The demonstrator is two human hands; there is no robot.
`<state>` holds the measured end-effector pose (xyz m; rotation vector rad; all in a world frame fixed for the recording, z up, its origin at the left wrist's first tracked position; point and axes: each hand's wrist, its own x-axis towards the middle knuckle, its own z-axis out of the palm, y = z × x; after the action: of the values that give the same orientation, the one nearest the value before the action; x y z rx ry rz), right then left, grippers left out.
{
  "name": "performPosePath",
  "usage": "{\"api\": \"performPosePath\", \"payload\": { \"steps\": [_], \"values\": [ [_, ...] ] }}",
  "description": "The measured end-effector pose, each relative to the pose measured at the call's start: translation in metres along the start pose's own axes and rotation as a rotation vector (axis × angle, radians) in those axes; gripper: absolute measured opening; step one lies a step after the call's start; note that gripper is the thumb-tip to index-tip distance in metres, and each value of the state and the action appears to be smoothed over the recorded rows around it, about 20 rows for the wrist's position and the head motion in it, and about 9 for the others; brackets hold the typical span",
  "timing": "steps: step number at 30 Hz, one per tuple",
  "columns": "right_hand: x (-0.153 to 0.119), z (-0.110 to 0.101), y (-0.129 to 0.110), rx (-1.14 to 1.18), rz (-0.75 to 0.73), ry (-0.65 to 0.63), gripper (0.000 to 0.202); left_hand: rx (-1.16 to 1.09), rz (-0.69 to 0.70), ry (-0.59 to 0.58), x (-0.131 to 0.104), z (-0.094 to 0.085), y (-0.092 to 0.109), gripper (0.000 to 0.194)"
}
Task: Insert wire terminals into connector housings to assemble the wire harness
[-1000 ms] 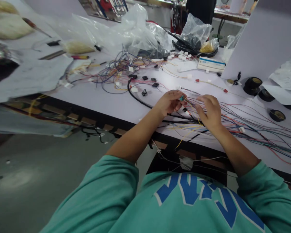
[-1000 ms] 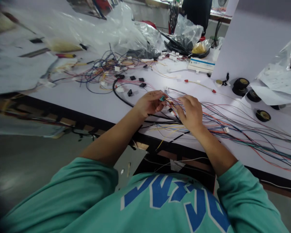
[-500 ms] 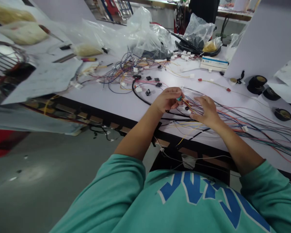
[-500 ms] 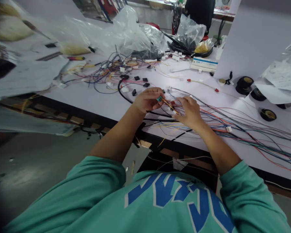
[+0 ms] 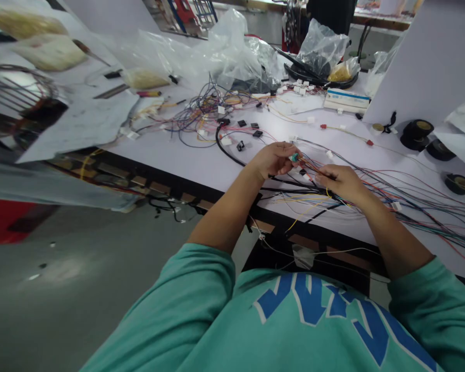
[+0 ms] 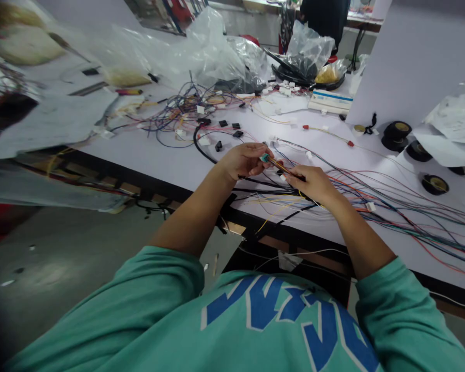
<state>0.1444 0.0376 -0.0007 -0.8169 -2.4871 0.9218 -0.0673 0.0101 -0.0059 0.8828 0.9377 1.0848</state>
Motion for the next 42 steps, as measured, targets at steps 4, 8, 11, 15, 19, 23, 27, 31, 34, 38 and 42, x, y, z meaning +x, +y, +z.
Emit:
{"api": "performPosePath", "payload": {
  "steps": [4, 8, 11, 15, 19, 23, 27, 31, 34, 38, 42],
  "values": [
    [0.0007, -0.0025, 0.0003, -0.026, 0.01, -0.082, 0.029, 0.007, -0.026, 0.032, -0.0009, 0.0001, 0.0009, 0.015],
    [0.0014, -0.0056, 0.0016, -0.052, 0.036, -0.169, 0.027, -0.005, -0.008, 0.029, -0.0024, -0.0015, 0.0021, 0.012],
    [0.0013, -0.0073, 0.0022, -0.046, 0.036, -0.199, 0.024, 0.001, -0.013, 0.016, -0.0035, -0.0025, 0.0032, 0.013],
    [0.001, -0.0074, 0.0036, -0.042, 0.047, -0.238, 0.023, 0.017, -0.026, 0.01, -0.0041, -0.0026, 0.0036, 0.016],
    [0.0011, -0.0062, 0.0057, -0.03, 0.09, -0.254, 0.024, 0.011, -0.041, 0.006, -0.0038, -0.0023, 0.003, 0.014],
    [0.0015, -0.0052, 0.0061, -0.035, 0.098, -0.265, 0.025, 0.003, -0.036, -0.007, -0.0032, -0.0032, 0.0022, 0.014],
    [0.0011, -0.0053, 0.0047, -0.031, 0.073, -0.259, 0.024, 0.01, -0.045, -0.018, -0.0024, -0.0053, 0.0012, 0.014],
    [0.0012, -0.0051, 0.0042, -0.054, 0.079, -0.253, 0.024, 0.021, -0.049, -0.013, -0.0017, -0.0072, 0.0001, 0.015],
    [0.0016, -0.0044, 0.0041, -0.053, 0.088, -0.254, 0.023, 0.019, -0.049, -0.025, -0.0015, -0.0074, 0.0, 0.014],
    [0.0015, -0.0033, 0.0037, -0.051, 0.093, -0.255, 0.025, 0.014, -0.056, -0.031, -0.0019, -0.0066, 0.0007, 0.014],
    [0.0012, -0.0023, 0.005, -0.058, 0.116, -0.252, 0.023, 0.013, -0.066, -0.026, -0.0016, -0.0068, 0.0005, 0.014]
  ]
}}
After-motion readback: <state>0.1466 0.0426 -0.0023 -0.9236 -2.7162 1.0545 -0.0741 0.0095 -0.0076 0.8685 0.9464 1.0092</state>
